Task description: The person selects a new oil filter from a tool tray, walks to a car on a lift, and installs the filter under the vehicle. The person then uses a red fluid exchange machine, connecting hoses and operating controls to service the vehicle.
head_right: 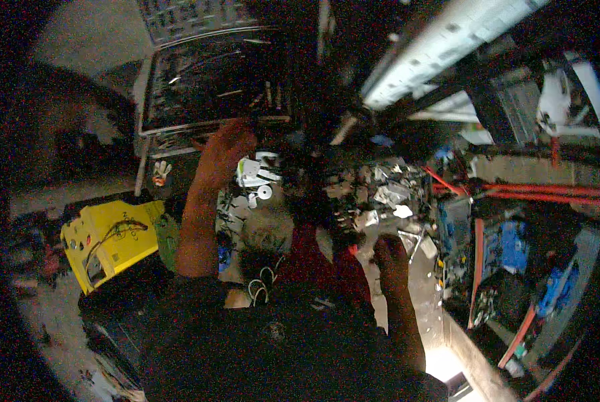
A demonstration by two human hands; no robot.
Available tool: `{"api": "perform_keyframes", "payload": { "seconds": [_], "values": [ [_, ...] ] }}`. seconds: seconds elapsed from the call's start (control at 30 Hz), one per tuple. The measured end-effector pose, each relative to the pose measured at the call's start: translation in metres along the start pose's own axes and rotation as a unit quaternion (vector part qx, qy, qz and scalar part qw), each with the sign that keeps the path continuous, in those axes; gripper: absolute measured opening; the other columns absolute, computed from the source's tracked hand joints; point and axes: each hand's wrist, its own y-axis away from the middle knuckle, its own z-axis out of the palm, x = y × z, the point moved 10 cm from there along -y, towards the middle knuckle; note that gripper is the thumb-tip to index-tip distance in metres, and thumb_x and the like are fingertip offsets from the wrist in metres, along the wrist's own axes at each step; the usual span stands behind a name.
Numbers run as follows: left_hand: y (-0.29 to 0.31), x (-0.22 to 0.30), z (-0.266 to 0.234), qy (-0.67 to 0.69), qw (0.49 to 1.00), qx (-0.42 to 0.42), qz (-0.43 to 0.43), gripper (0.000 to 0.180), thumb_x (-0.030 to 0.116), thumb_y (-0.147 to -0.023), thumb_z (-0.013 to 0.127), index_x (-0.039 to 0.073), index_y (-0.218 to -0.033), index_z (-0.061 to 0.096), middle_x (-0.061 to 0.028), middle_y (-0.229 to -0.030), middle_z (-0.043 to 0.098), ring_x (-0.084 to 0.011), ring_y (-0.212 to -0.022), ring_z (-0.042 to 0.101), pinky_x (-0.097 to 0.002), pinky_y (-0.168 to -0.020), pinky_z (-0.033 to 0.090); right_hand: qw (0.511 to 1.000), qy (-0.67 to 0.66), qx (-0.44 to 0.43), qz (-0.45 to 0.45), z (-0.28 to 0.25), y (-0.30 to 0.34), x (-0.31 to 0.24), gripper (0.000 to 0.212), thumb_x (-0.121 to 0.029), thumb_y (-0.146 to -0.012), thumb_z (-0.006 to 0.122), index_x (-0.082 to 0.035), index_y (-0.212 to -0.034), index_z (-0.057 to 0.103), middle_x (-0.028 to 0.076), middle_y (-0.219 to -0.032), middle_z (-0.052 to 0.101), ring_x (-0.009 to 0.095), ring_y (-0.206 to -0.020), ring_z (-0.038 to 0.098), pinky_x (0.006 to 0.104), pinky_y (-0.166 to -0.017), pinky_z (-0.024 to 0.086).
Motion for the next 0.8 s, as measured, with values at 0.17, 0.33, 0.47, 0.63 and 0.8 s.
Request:
{"api": "perform_keyframes", "payload": {
  "seconds": [0.17, 0.33, 0.47, 0.63, 0.8],
  "values": [
    [0.051, 0.024, 0.107, 0.253, 0.953, -0.15, -0.065, 0.049, 0.01, -0.094, 0.072, -0.002, -0.138, 0.052, -0.0051, -0.105, 0.067, -0.0146, -0.09, 0.062, -0.0325, -0.077, 0.055, 0.995, -0.024, -0.023, -0.094, 0.023, 0.014, -0.062, 0.025, -0.023, -0.101, 0.065, -0.004, -0.115, 0.059, 0.003, -0.089, 0.056, 0.012, -0.076, 0.054, 0.0331, -0.068, 0.05],
    [0.093, 0.082, 0.183, 0.122, 0.964, -0.235, 0.02, 0.044, 0.002, -0.087, 0.078, 0.003, -0.126, 0.058, -0.009, -0.11, 0.068, -0.0155, -0.085, 0.069, -0.0298, -0.073, 0.058, 0.979, -0.051, -0.05, -0.193, 0.017, 0.072, -0.127, 0.022, -0.003, -0.099, 0.063, -0.004, -0.121, 0.06, 0.003, -0.096, 0.058, 0.011, -0.079, 0.055, 0.0266, -0.066, 0.048],
    [0.134, 0.169, 0.226, 0.05, 0.926, -0.267, 0.262, 0.042, 0.001, -0.082, 0.083, 0.004, -0.118, 0.063, -0.0071, -0.112, 0.069, -0.0159, -0.098, 0.068, -0.031, -0.085, 0.056, 0.939, 0.013, -0.008, -0.344, -0.013, 0.135, -0.168, 0.032, -0.003, -0.095, 0.072, -0.006, -0.125, 0.062, -0.001, -0.106, 0.059, 0.007, -0.092, 0.053, 0.023, -0.075, 0.045],
    [0.189, 0.227, 0.275, 0.046, 0.865, -0.327, 0.378, 0.039, -0.003, -0.079, 0.084, 0.001, -0.114, 0.067, -0.01, -0.112, 0.069, -0.0192, -0.099, 0.07, -0.0317, -0.084, 0.058, 0.911, 0.014, 0.109, -0.397, -0.071, 0.198, -0.165, 0.025, -0.009, -0.096, 0.075, -0.003, -0.119, 0.066, 0.001, -0.105, 0.069, 0.009, -0.098, 0.061, 0.0256, -0.087, 0.049],
    [0.242, 0.237, 0.322, 0.106, 0.841, -0.414, 0.332, 0.038, -0.005, -0.081, 0.083, -0.001, -0.115, 0.068, -0.0097, -0.111, 0.07, -0.0173, -0.097, 0.072, -0.0306, -0.082, 0.059, 0.899, -0.027, 0.161, -0.407, -0.12, 0.252, -0.138, 0.017, -0.004, -0.095, 0.073, -0.002, -0.111, 0.068, 0.004, -0.108, 0.069, 0.012, -0.101, 0.06, 0.0282, -0.09, 0.048]
  ]
}}
